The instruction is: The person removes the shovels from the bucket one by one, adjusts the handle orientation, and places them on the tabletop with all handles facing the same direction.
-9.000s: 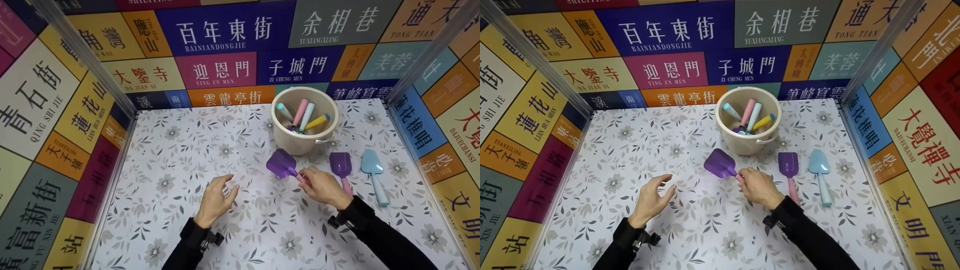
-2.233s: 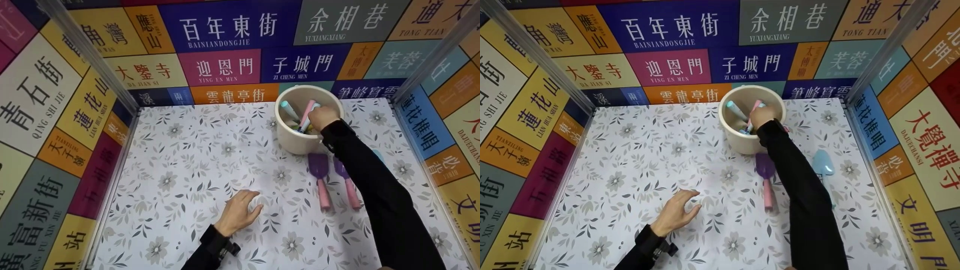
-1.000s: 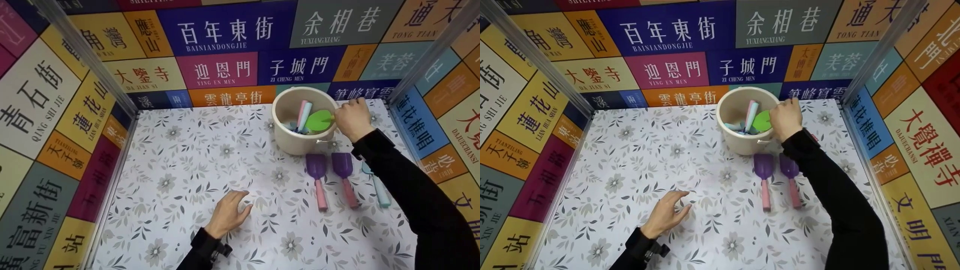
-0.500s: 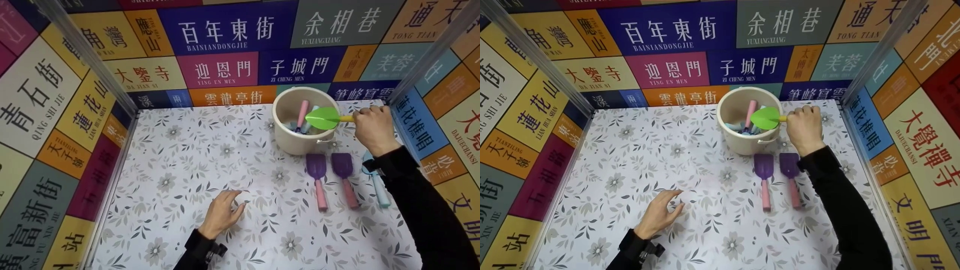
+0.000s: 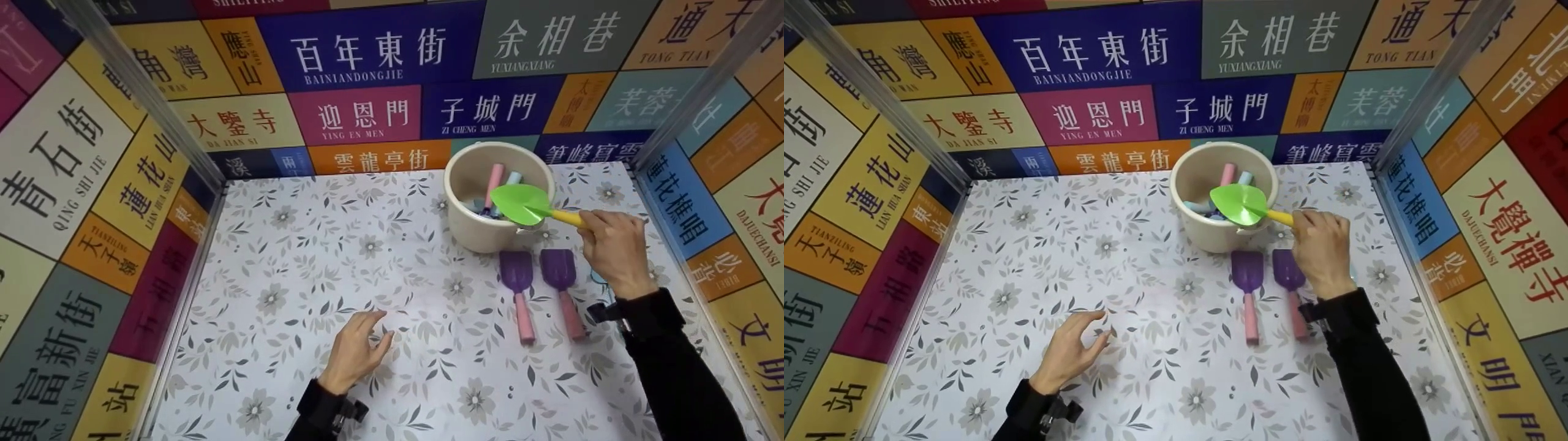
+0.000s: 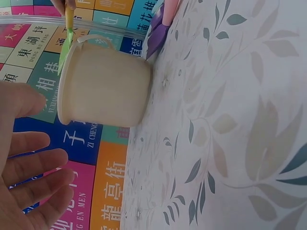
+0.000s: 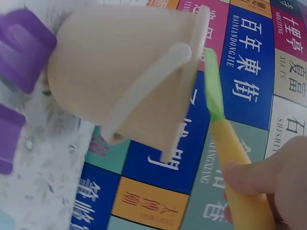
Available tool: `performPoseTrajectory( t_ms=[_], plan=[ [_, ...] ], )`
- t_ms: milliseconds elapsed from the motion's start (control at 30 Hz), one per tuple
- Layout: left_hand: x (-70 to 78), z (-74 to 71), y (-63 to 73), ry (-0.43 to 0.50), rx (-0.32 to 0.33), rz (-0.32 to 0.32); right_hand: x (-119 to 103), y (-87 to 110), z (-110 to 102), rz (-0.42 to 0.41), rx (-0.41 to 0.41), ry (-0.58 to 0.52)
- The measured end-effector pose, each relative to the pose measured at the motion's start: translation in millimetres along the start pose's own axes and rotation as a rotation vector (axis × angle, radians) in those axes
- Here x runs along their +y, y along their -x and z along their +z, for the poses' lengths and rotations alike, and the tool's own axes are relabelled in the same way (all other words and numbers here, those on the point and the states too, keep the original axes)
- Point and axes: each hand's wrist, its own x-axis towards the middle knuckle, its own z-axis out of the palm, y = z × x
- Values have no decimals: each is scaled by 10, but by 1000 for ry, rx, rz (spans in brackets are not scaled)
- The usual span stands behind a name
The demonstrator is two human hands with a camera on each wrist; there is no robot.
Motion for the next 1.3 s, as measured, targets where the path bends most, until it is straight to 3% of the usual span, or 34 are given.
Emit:
performPoseTrajectory(
  t_ms=[300,533,667,933,1300],
  plan=[
    [-5,-9,39,53,42,-33,18,368,122,80,159,-139],
    [-22,2,28,58,72,-69,3,518,147,136,204,-184],
    [-34,1,-27,109,88,-102,-37,553,167,133,215,-214],
    [5,-12,-312,298,144,-225,-235,559,261,37,178,-301],
    [197,19,-760,582,45,-415,-700,566,547,-128,115,-431]
  ],
)
